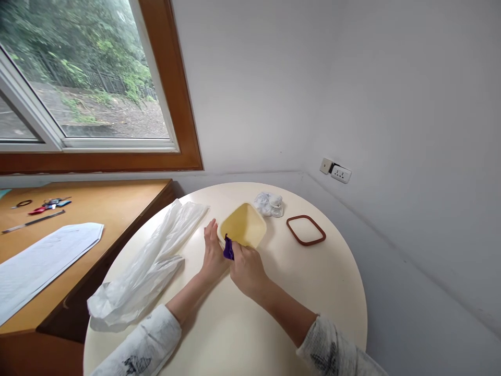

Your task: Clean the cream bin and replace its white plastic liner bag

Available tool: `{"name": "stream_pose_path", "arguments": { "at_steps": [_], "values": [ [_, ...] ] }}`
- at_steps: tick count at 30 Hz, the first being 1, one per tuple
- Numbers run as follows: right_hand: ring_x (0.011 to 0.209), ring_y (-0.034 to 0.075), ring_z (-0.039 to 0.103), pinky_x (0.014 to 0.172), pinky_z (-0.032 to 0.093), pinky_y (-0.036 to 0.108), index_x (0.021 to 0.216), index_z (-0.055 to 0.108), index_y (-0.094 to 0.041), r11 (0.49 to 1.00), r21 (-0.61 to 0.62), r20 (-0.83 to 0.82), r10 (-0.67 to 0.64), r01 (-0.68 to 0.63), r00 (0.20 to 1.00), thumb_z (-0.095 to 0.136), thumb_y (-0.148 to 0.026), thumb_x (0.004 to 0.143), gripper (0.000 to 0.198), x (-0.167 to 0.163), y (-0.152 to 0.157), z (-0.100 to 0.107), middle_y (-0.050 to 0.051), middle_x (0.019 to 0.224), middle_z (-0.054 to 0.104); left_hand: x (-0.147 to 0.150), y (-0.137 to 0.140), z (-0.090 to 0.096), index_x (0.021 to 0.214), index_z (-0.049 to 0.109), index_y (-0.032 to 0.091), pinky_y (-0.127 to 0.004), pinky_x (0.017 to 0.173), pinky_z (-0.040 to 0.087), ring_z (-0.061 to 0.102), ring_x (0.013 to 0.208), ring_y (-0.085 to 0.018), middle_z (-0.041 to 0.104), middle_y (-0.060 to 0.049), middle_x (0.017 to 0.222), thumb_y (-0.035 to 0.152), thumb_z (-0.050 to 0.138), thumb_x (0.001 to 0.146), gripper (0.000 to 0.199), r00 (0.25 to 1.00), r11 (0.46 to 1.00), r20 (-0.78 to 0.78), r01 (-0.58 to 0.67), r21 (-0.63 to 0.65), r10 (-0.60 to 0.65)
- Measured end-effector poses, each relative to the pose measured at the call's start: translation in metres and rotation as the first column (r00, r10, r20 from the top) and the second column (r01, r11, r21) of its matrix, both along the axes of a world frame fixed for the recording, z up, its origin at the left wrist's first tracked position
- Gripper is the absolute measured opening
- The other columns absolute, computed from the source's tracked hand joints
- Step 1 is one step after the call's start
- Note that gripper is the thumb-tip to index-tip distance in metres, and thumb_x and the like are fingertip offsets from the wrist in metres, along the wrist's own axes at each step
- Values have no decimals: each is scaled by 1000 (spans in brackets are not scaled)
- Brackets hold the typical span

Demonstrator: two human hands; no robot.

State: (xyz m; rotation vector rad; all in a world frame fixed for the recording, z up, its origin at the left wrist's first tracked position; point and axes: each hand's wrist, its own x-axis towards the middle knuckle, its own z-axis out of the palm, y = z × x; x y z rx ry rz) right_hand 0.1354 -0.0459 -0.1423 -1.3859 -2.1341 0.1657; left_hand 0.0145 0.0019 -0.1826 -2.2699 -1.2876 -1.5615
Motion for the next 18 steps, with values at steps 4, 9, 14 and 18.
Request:
{"name": "stream_pose_path", "arguments": {
  "at_steps": [4, 9, 14, 18],
  "values": [
    [75, 17, 57, 68, 40, 26, 100, 51, -16, 975, -115, -38, 186, -190, 982, 32, -17, 87, 23, 10, -4, 18, 6, 85, 64, -11, 10, 3, 137, 6, 20, -56, 97, 31, 29, 126, -35, 29, -21, 131, 30, 69, 66, 95, 998, 998, -12, 57, 29, -57],
    [71, 15, 56, 81, 37, 31, 80, 55, -18, 918, -213, 235, 380, -334, 895, 39, -13, 81, 16, 33, -1, 44, 3, 77, 64, -22, 13, 4, 136, 10, 21, -54, 99, 31, 29, 126, -35, 29, -20, 133, 33, 74, 58, 102, 984, 986, -76, 156, -52, -160],
    [86, 24, 57, 81, 37, 40, 80, 60, -15, 943, -271, 448, 300, -192, 842, 37, -17, 83, 23, 30, 27, 37, 11, 86, 65, -20, 12, 4, 136, 10, 24, -59, 100, 24, 26, 127, -37, 27, -19, 135, 30, 74, 56, 102, 972, 981, -134, 189, -54, -194],
    [92, 23, 57, 81, 41, 38, 90, 61, -17, 900, -365, 422, 387, -237, 820, 42, -18, 81, 21, 12, 57, 19, 9, 99, 65, -21, 11, 3, 136, 10, 24, -59, 100, 23, 26, 127, -36, 27, -18, 135, 31, 73, 58, 101, 967, 978, -147, 205, -41, -209]
  ]
}}
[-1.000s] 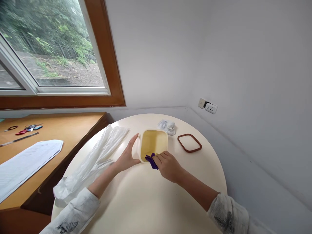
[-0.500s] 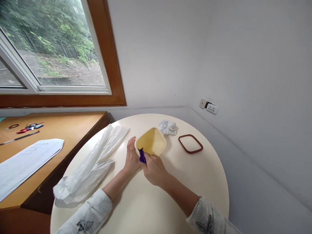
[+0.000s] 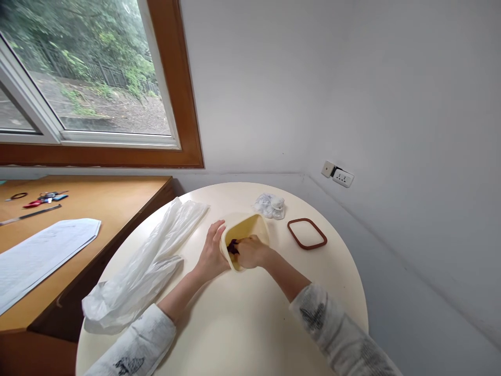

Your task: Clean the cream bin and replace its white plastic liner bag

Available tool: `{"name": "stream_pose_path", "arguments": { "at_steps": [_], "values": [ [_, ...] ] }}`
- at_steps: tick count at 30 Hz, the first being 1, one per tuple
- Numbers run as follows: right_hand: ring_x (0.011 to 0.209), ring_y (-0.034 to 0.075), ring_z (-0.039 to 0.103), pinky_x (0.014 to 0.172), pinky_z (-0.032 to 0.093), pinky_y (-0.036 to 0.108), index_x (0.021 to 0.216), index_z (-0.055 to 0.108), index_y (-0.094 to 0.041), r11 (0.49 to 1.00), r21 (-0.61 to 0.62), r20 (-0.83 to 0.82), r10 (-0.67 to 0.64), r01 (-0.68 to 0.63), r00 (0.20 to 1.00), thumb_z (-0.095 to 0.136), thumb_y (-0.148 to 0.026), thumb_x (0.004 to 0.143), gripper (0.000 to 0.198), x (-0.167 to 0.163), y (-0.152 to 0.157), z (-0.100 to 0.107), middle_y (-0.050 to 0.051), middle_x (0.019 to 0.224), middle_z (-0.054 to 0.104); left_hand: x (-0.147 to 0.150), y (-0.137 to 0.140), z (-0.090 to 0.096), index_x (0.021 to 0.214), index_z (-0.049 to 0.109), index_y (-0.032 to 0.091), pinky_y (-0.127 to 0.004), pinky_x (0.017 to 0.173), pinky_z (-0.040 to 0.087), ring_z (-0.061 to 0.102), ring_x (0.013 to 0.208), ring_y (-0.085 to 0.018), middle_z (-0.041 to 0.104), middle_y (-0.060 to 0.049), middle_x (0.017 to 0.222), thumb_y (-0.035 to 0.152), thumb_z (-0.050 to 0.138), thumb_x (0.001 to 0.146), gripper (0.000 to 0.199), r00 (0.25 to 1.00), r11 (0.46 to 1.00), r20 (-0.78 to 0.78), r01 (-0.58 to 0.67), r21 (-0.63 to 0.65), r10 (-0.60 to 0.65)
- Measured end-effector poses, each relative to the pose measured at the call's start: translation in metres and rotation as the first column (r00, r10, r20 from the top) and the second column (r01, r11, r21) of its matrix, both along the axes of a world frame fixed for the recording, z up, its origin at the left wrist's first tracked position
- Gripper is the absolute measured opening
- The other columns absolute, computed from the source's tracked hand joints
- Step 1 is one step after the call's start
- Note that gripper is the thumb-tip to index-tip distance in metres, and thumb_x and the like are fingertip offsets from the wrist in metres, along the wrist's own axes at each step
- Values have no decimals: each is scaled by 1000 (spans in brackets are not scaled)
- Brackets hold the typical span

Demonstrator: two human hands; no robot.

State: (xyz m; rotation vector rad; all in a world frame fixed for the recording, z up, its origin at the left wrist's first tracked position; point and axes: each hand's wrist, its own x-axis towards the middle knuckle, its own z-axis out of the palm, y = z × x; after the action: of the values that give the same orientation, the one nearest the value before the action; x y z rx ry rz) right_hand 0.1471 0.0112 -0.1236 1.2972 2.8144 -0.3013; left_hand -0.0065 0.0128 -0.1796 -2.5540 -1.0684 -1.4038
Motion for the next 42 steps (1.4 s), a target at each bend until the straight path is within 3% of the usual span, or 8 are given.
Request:
{"name": "stream_pose_path", "arguments": {
  "at_steps": [5, 12, 19, 28, 32, 36, 39, 42],
  "values": [
    [101, 19, 56, 84, 43, 31, 96, 60, -22, 995, -63, -1, 80, -80, 997, 49, -15, 76, 23, -16, 18, -10, 3, 109, 63, -2, 0, 0, 136, 12, 24, -59, 101, 23, 27, 127, -36, 29, -18, 134, 32, 71, 59, 97, 1000, 999, -8, 16, 38, -16],
    [94, 27, 60, 79, 46, 38, 94, 62, -15, 993, 6, 68, -119, 119, 991, 51, -17, 76, 21, -14, 22, -15, 14, 102, 65, -4, 3, -1, 137, 11, 24, -58, 100, 27, 29, 126, -35, 30, -17, 134, 31, 72, 59, 98, 999, 998, -35, 12, 66, -10],
    [88, 25, 62, 75, 46, 36, 97, 62, -14, 980, 73, 20, -186, 184, 982, 40, -18, 84, 26, 17, -15, 7, 13, 99, 66, -4, 6, 0, 137, 14, 21, -54, 99, 31, 32, 125, -36, 31, -19, 133, 41, 74, 57, 102, 999, 999, 26, 24, 25, -25],
    [105, 19, 53, 96, 35, 35, 109, 58, -19, 991, 10, -484, -114, 136, 868, 36, -16, 86, 32, 31, -78, 26, 7, 111, 62, 0, 3, 2, 136, 13, 21, -51, 101, 31, 30, 126, -34, 30, -18, 133, 37, 76, 55, 104, 995, 998, 99, -13, -64, 19],
    [81, 20, 58, 78, 43, 35, 84, 62, -17, 939, -286, -682, -341, 193, 647, 38, -26, 87, 26, 14, -84, 25, 5, 83, 66, -2, -1, 4, 137, 11, 21, -49, 100, 33, 30, 126, -33, 29, -18, 133, 39, 77, 54, 108, 993, 996, 112, -31, -88, 41],
    [88, 22, 60, 79, 46, 35, 91, 64, -15, 741, -672, -739, -670, -1, 76, 44, -34, 84, 28, 17, -76, 26, 6, 90, 67, -4, -2, 7, 136, 11, 21, -51, 99, 34, 32, 124, -35, 31, -18, 132, 43, 78, 50, 112, 988, 993, 129, -78, -89, 89],
    [98, 22, 59, 84, 46, 36, 99, 64, -17, 674, -704, -623, -737, -225, -261, 46, -34, 82, 30, 32, -71, 32, 7, 102, 66, -3, -3, 10, 136, 9, 22, -52, 98, 33, 32, 124, -34, 32, -17, 132, 44, 77, 51, 111, 981, 988, 152, -108, -108, 124],
    [108, 19, 55, 92, 42, 33, 102, 64, -21, 725, -676, -608, -649, -130, -457, 53, -35, 79, 29, 47, -68, 34, 4, 112, 63, -3, -4, 12, 137, 7, 23, -52, 99, 33, 32, 123, -34, 31, -16, 132, 46, 77, 51, 113, 976, 983, 165, -119, -137, 141]
  ]
}}
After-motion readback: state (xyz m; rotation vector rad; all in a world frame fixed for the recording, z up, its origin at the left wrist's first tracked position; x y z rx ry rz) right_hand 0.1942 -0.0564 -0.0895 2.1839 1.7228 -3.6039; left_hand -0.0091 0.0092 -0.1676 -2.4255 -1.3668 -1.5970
